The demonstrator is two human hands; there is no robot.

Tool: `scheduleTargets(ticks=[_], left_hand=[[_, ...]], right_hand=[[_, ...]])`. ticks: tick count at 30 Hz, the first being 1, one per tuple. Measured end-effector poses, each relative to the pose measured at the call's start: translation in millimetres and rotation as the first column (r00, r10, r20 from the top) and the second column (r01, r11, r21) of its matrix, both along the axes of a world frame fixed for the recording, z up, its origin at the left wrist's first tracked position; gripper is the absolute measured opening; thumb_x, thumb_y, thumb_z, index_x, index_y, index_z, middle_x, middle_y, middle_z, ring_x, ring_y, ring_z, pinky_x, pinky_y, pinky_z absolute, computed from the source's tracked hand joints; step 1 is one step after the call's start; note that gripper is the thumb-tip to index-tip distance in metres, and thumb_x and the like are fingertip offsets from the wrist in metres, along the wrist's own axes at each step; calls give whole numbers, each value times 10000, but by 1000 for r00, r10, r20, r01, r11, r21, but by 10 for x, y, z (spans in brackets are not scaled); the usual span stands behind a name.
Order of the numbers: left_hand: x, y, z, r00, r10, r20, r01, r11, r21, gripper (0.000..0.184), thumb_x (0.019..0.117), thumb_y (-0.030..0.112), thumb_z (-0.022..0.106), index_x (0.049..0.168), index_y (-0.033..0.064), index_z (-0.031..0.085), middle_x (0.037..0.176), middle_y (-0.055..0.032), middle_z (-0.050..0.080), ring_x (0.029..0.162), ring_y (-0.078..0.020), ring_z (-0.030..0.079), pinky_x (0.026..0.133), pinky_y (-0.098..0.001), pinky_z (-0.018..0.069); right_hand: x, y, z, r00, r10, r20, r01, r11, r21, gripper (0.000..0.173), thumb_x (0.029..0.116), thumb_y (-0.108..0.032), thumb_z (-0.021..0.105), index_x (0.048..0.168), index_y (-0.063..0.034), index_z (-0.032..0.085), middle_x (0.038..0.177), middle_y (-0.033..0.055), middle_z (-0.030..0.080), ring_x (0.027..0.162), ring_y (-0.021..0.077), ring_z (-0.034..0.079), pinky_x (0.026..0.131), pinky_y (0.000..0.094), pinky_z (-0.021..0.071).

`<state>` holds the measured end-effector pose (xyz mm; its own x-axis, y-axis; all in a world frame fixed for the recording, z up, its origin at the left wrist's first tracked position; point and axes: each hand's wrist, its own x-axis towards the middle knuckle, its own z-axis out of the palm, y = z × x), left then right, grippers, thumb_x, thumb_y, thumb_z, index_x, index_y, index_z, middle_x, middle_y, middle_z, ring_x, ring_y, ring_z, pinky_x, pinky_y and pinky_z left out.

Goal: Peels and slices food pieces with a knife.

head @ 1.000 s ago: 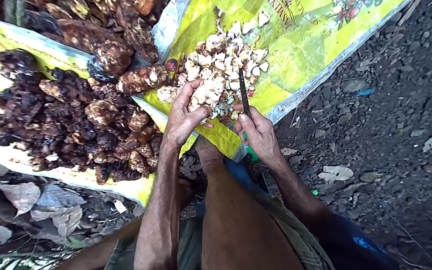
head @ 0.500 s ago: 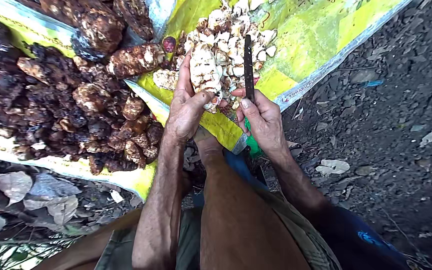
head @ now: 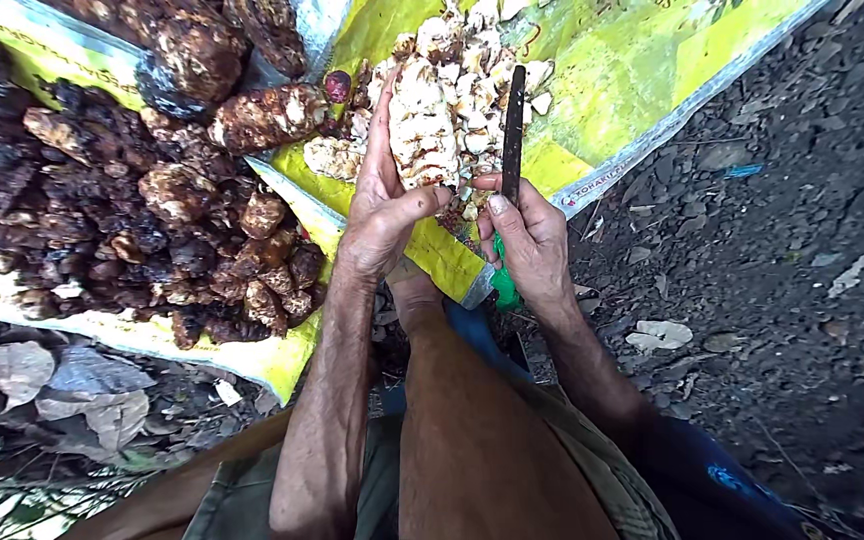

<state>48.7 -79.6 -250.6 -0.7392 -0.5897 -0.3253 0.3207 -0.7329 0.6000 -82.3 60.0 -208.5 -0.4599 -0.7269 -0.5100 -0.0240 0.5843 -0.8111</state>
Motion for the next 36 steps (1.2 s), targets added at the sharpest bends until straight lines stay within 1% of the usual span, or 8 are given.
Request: scheduleTargets(ticks=[5,11,17,22,26,31,34,36], left_hand=[[-12,-53,48,991,-13,136,13,1000,6,807,874,-18,536,1583,39,156,1420,-170,492,1236,-254,584,1026,-451,530],[9,-26,19,979,16,204,-20,1000,21,792,833,-71,540,1543,47,207,1365,-173,527,1199,-267,609,985,-460,555],[49,-36,5,985,18,173,-28,998,58,756,854,-41,534,1526,52,198,1380,-261,536,1103,-359,664,870,-463,602],[90,-20,10,965,-15,262,20,1000,-16,649,884,-14,534,1492,47,314,1256,-164,597,1049,-246,665,877,-398,594],[135,115,206,902,-77,424,127,988,-89,589,939,-32,463,1493,145,370,1243,-61,613,994,-125,653,828,-263,574],[186,90,197,809,-156,567,283,948,-144,529,933,-11,492,1435,148,450,1209,-46,650,956,-130,673,767,-277,589],[220,75,195,746,-213,631,386,910,-150,497,950,65,515,1431,187,490,1212,-19,663,957,-127,675,749,-298,588],[236,80,191,745,-231,626,408,900,-154,443,962,130,541,1399,201,530,1179,-9,682,943,-126,686,755,-313,597]], right_hand=[[2,6,-9,1000,-6,21,6,1000,1,351,1103,-230,408,1345,-58,595,759,26,614,518,115,546,421,233,462],[22,16,11,997,18,78,-18,1000,-2,377,1107,-230,378,1370,-44,574,762,37,607,493,122,533,400,245,461],[33,25,63,993,65,103,-68,997,25,388,1109,-273,360,1345,-70,592,756,31,621,480,125,536,381,255,460],[56,-10,191,983,86,162,-101,991,91,420,1114,-296,322,1366,-85,583,751,38,620,453,128,542,373,257,493],[54,4,221,982,155,109,-165,981,97,409,1114,-287,329,1337,-84,604,720,19,614,475,121,557,393,254,497],[-11,33,218,978,206,26,-208,973,101,454,1108,-316,305,1383,-106,599,728,-3,606,499,107,533,408,247,456],[-70,-28,200,978,208,-14,-207,976,63,593,1109,-432,190,1433,-99,558,721,-23,563,517,91,499,420,253,421],[-92,-105,192,980,195,-39,-193,980,39,584,1108,-440,198,1485,-121,510,732,-16,553,522,103,492,424,264,417]])
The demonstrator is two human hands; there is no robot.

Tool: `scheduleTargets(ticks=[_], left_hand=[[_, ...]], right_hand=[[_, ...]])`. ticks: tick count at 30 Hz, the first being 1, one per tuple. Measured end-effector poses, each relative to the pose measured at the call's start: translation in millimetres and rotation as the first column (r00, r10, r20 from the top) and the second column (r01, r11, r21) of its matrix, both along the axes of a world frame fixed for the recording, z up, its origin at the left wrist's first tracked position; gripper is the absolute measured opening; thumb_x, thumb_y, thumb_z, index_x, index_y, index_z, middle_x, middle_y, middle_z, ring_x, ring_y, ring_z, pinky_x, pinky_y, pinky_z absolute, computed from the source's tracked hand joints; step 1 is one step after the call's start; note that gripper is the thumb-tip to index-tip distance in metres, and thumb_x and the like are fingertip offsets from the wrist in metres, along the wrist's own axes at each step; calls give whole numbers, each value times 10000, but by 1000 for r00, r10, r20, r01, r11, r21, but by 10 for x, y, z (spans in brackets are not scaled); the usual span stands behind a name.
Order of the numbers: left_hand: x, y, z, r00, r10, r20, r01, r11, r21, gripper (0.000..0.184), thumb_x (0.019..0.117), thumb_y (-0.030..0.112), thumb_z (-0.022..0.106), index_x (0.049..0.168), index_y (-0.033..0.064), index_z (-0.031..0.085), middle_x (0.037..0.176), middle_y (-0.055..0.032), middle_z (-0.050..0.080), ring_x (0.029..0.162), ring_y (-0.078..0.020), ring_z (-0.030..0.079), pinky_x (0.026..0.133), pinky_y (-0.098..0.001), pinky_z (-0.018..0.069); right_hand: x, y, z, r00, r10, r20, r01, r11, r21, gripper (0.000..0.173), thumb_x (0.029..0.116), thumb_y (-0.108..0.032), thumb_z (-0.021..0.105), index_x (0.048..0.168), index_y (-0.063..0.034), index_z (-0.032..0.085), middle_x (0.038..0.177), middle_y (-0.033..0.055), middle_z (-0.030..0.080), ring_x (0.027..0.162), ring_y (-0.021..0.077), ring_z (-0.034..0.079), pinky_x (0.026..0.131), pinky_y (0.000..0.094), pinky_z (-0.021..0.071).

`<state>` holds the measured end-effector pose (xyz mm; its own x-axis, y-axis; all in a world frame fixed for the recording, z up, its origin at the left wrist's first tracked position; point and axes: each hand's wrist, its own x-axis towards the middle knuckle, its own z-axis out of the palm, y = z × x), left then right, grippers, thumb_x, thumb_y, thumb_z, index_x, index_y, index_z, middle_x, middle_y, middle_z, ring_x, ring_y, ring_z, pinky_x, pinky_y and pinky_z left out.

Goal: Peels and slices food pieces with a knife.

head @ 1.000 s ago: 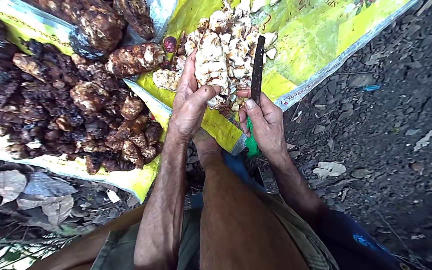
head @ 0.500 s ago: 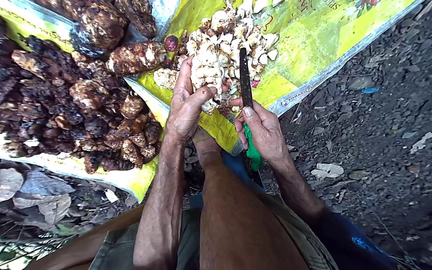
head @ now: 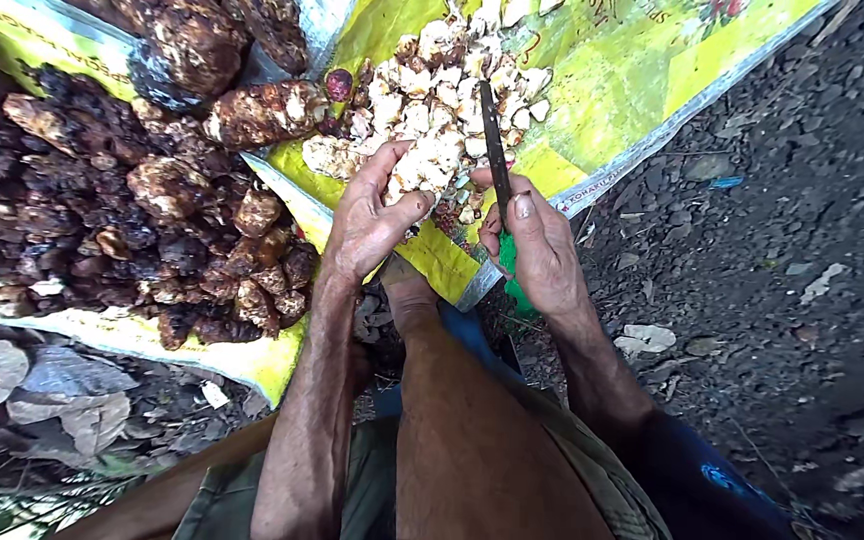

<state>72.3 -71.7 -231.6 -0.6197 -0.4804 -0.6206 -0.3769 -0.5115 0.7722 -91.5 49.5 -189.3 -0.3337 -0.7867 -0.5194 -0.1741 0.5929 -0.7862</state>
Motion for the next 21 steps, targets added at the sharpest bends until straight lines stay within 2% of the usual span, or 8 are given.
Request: scheduleTargets(ticks=[3,6,9,11,15,16,18,21], left_hand=[[-9,-3,28,1000,8,-26,-7,1000,21,361,998,184,581,1359,191,555,1091,-21,700,863,-132,698,712,-303,606],[-3,7,21,1000,19,-19,-19,1000,3,317,1027,243,603,1339,194,575,1083,-9,701,860,-124,694,712,-293,603],[13,9,9,1000,2,-24,-2,1000,-26,317,1047,308,578,1348,209,582,1106,10,699,892,-108,689,743,-283,596],[20,4,14,999,5,-32,-5,1000,-3,323,1044,282,583,1356,200,577,1102,-4,700,873,-119,693,735,-289,602],[4,-18,36,998,39,-43,-37,998,51,305,1015,221,599,1315,167,600,1006,-53,701,709,-165,682,597,-310,602],[0,-24,44,999,27,-29,-26,999,30,296,1010,221,607,1301,169,612,1009,-42,703,727,-152,683,614,-308,602],[0,-41,66,999,-31,9,31,999,-38,285,1012,231,619,1294,190,620,1080,6,705,875,-109,691,748,-307,600],[-15,-50,70,998,-51,32,54,993,-100,298,1001,219,648,1297,189,629,1085,18,714,892,-99,697,760,-302,607]], right_hand=[[0,-92,8,998,31,-53,-31,999,13,534,1102,-417,285,1572,-188,393,737,-16,550,518,107,496,429,274,435],[7,-116,-9,991,98,-86,-95,995,36,564,1096,-389,324,1626,-198,290,712,-20,549,523,117,510,442,302,455],[10,-99,-15,995,93,-40,-92,995,31,550,1101,-398,299,1609,-191,332,717,-16,553,528,109,514,451,285,456],[17,-85,-7,998,56,31,-57,998,18,534,1107,-393,291,1595,-188,362,717,-13,548,510,104,495,430,261,438],[28,-57,-2,995,30,99,-32,999,15,536,1105,-404,279,1596,-199,353,718,-11,554,498,107,487,415,255,423],[27,-58,0,995,36,95,-37,999,17,539,1105,-401,282,1601,-200,342,715,-9,547,502,108,486,419,257,424],[21,-63,0,996,56,72,-57,998,18,544,1100,-394,289,1609,-205,327,704,-8,534,504,116,489,425,272,436],[14,-77,7,995,86,39,-87,996,12,556,1096,-393,304,1622,-215,294,704,-10,531,507,119,493,424,284,444]])
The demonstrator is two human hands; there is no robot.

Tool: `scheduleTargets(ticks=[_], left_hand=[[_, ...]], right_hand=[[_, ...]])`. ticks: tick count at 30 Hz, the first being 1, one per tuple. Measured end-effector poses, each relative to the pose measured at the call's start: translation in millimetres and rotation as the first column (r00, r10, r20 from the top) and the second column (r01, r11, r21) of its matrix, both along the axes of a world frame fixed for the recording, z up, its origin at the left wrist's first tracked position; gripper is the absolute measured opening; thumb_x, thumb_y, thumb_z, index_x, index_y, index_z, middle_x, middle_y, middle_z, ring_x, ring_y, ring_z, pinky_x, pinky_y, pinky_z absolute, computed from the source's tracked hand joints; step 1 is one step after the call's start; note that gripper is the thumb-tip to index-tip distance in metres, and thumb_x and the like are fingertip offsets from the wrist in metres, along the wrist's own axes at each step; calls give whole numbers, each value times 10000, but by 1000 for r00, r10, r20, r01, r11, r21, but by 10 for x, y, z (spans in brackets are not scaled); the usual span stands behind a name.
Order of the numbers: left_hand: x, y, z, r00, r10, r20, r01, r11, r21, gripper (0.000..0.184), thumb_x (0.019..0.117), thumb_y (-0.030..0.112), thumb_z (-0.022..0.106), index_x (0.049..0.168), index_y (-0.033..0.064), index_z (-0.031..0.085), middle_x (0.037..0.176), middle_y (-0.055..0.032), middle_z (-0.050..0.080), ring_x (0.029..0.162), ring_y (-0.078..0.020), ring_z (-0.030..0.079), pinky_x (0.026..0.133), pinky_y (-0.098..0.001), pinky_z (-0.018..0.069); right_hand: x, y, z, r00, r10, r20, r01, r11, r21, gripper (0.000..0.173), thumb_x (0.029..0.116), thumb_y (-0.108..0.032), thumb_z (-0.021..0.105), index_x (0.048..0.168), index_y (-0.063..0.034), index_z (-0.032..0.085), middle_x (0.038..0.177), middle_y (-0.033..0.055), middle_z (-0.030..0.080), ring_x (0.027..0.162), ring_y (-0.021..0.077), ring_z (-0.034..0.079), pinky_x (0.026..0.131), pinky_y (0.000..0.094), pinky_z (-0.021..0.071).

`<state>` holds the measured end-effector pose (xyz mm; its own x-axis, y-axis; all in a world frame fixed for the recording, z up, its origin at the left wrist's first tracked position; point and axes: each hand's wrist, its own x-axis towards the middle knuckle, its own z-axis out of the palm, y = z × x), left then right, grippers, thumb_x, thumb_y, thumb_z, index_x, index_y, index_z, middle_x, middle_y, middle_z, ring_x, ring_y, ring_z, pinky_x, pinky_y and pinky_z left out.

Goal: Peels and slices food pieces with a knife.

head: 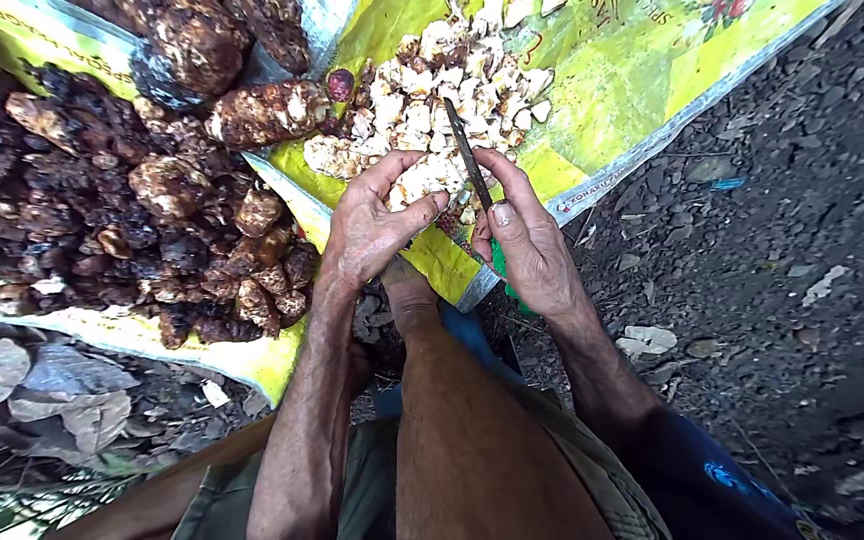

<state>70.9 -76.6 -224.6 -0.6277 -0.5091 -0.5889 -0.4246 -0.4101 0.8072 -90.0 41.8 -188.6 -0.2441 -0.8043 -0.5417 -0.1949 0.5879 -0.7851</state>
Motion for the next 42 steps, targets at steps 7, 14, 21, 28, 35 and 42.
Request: scheduleTargets(ticks=[7,14,21,28,35,42], left_hand=[[13,-19,1,998,-52,30,54,996,-71,332,989,269,676,1315,237,623,1090,33,712,904,-88,697,751,-322,610],[84,-27,-16,997,-81,-7,80,992,-102,336,982,262,680,1312,220,633,1084,37,716,909,-77,698,770,-305,610],[132,-123,-103,982,-154,-108,141,983,-121,432,904,297,753,1306,162,669,1085,44,732,938,-26,689,846,-278,591],[163,-244,-65,950,-309,-39,298,938,-177,410,887,413,746,1240,208,707,1046,57,741,930,-29,694,839,-333,592],[178,-180,59,963,-259,-75,228,930,-290,471,897,290,767,1327,124,666,1178,6,717,1002,-32,681,884,-265,572],[134,1,-83,944,-42,-328,24,998,-58,493,965,200,675,1418,54,548,1286,-54,658,1095,-116,671,939,-287,584]], right_hand=[[8,-3,8,997,43,-59,-43,999,6,573,1094,-379,339,1636,-210,270,728,-15,558,546,119,526,459,308,472],[53,-7,28,992,68,-106,-71,997,-25,559,1091,-306,367,1635,-202,291,664,-22,518,460,100,455,397,289,421],[47,0,3,999,42,17,-42,998,-47,544,1082,-311,343,1610,-181,326,637,-12,485,456,113,443,385,280,393],[54,65,-50,999,22,34,-20,998,-57,537,1079,-366,364,1577,-165,367,675,2,508,494,111,477,411,275,422],[43,58,-115,914,-181,363,203,979,-22,535,1081,-513,313,1521,-215,380,713,-10,514,451,74,433,374,207,393],[31,112,-221,631,-371,681,362,918,165,551,1040,-646,291,1102,-137,493,593,17,458,360,95,402,335,214,392]])
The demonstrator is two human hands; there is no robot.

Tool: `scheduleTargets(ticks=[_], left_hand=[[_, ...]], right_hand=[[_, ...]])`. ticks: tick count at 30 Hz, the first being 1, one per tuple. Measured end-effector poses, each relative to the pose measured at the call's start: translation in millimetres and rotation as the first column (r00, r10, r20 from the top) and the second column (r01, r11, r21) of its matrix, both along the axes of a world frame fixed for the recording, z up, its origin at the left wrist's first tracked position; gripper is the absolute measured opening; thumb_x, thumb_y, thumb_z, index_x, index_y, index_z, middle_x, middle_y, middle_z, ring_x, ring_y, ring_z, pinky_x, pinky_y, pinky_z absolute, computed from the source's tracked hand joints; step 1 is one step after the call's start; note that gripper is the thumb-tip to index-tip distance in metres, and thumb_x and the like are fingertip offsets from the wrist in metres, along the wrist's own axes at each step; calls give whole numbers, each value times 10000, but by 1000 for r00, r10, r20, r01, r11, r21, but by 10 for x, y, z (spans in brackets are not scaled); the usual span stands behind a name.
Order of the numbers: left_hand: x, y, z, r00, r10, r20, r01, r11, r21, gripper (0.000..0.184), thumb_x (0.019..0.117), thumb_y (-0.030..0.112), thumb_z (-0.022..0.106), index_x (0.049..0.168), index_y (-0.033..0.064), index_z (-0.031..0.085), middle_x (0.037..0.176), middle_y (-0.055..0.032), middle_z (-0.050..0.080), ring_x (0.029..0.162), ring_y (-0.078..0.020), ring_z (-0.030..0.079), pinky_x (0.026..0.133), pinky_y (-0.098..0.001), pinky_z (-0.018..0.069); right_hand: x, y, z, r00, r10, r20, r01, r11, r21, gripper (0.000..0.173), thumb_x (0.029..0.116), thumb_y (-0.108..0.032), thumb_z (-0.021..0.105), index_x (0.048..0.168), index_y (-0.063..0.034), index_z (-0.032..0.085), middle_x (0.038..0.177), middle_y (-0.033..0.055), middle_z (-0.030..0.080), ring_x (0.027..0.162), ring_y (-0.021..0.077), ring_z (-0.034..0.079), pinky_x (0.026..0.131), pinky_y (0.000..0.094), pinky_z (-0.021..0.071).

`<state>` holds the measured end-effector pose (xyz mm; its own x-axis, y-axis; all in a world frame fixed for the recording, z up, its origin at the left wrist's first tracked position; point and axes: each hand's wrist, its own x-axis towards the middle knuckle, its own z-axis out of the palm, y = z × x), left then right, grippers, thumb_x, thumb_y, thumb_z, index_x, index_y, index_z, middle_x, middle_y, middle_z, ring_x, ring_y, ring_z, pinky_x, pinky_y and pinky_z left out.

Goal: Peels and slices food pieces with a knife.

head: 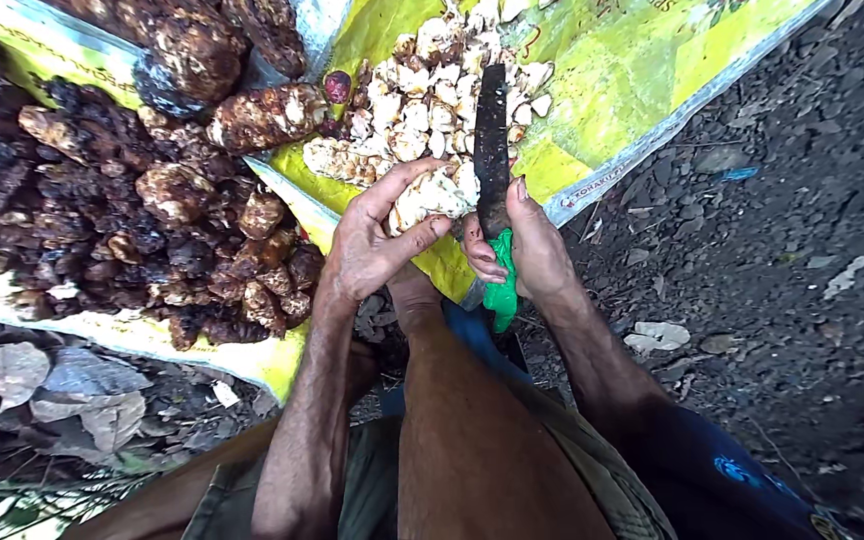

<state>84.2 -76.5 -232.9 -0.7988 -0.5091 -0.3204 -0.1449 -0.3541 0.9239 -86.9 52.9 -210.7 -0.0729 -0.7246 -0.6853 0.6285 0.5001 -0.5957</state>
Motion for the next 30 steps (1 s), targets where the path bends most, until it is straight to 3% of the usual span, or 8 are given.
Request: scheduleTargets(ticks=[4,7,9,14,16,20,25,30], left_hand=[[-20,42,-44,999,24,-24,-17,970,243,509,975,111,546,1479,127,480,1249,-89,645,936,-166,684,767,-311,606],[-71,107,-122,994,105,-43,-79,908,411,452,960,60,460,1408,95,503,1103,-162,665,794,-258,698,655,-393,626],[-87,90,-216,990,119,-81,-70,891,449,362,952,87,527,1309,27,522,1025,-178,680,783,-284,719,658,-429,647],[-199,119,-207,983,171,-65,-119,868,482,191,970,135,670,1076,41,542,807,-140,687,657,-240,708,591,-374,634],[-224,121,-183,981,187,-42,-144,865,480,199,943,79,671,1088,33,543,836,-152,687,641,-235,699,572,-366,627],[-245,149,-162,974,225,-19,-191,866,461,335,932,13,643,1255,4,555,1040,-155,645,677,-219,678,576,-355,631],[-250,215,-174,973,231,8,-205,847,490,306,892,-16,645,1196,-12,617,1045,-169,678,701,-224,690,605,-358,632],[-264,270,-185,942,334,-16,-279,811,514,274,879,-39,663,1144,-9,599,857,-146,672,641,-210,678,585,-347,620]], right_hand=[[22,-7,-19,999,-5,-36,6,1000,23,546,1050,-631,269,1095,-136,494,607,17,462,363,91,393,330,207,385],[16,-35,9,978,56,-202,-51,998,30,501,1082,-553,247,1292,-169,490,623,21,475,369,92,385,324,214,366],[1,-71,60,920,132,-370,-128,991,36,494,1106,-454,234,1424,-168,482,662,26,507,395,101,401,327,225,358],[-67,-172,183,739,266,-619,-286,956,69,523,1114,-387,245,1431,-95,542,700,5,552,487,100,473,389,234,385],[-88,-188,201,729,263,-632,-292,954,60,544,1116,-390,226,1409,-91,574,693,-1,533,486,93,459,390,231,379],[-105,-174,214,817,187,-546,-214,977,14,582,1115,-370,184,1370,-72,613,680,16,521,457,111,439,363,237,373],[-97,-161,200,841,170,-513,-199,980,-2,565,1109,-401,187,1351,-94,594,683,30,512,431,112,408,340,224,329],[-100,-125,211,849,131,-512,-135,990,29,556,1109,-426,187,1442,-147,535,686,26,506,424,119,411,334,233,344]])
